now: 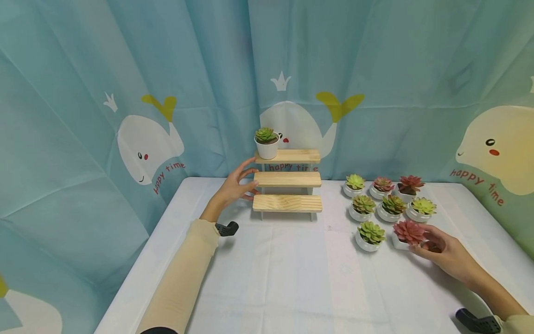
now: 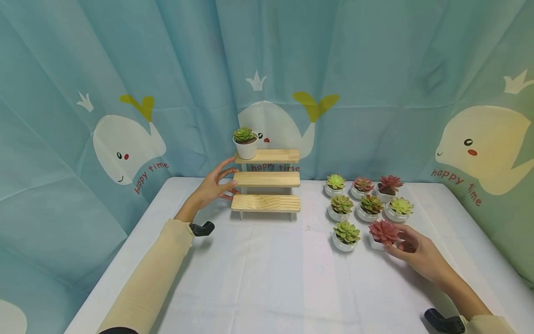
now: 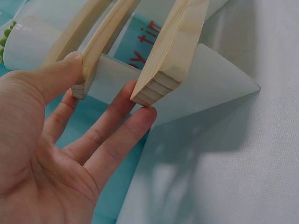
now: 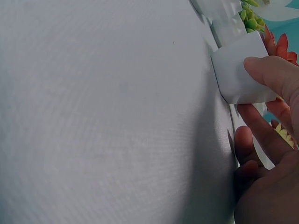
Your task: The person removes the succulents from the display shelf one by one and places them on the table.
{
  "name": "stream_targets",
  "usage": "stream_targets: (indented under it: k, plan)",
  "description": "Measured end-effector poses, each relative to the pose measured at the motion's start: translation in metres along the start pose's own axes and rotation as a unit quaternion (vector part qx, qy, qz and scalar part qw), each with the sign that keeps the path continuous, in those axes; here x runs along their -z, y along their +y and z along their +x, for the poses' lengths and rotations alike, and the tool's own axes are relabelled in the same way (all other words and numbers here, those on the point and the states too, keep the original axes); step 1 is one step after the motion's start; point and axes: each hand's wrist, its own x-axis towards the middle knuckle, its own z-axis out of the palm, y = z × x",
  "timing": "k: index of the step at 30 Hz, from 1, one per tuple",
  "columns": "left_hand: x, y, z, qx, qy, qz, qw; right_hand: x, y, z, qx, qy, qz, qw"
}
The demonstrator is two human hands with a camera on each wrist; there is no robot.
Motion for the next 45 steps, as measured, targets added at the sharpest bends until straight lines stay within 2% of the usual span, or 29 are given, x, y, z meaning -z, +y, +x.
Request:
stream_targets:
  k: [8, 18, 27, 36, 41, 45]
  plan:
    - [0.000, 0.001, 0.000, -0.005, -0.001, 0.006, 1.0000, 0.000, 0.000, 0.000, -0.009, -0.005, 0.015, 0.9998]
    - [0.000, 0.002, -0.001, -0.005, 0.004, 0.004, 1.0000, 0.001, 0.002, 0.001, -0.002, -0.005, 0.009, 0.9999]
    - [-0.001, 0.002, -0.001, 0.003, 0.004, 0.002, 1.0000, 0.009, -0.003, 0.001, -0.027, -0.043, 0.009, 0.9986]
    - [-0.001, 0.001, -0.002, -0.004, -0.004, -0.003, 1.0000, 0.023, -0.006, 0.002, 0.021, -0.068, 0.003, 0.9975]
    - [-0.001, 0.001, -0.002, -0.004, -0.003, -0.006, 1.0000, 0.030, -0.007, 0.002, 0.026, -0.094, -0.010, 0.9952]
    - [0.000, 0.000, -0.001, -0.004, -0.004, -0.003, 1.0000, 0.038, -0.006, 0.002, 0.056, -0.108, -0.003, 0.9925]
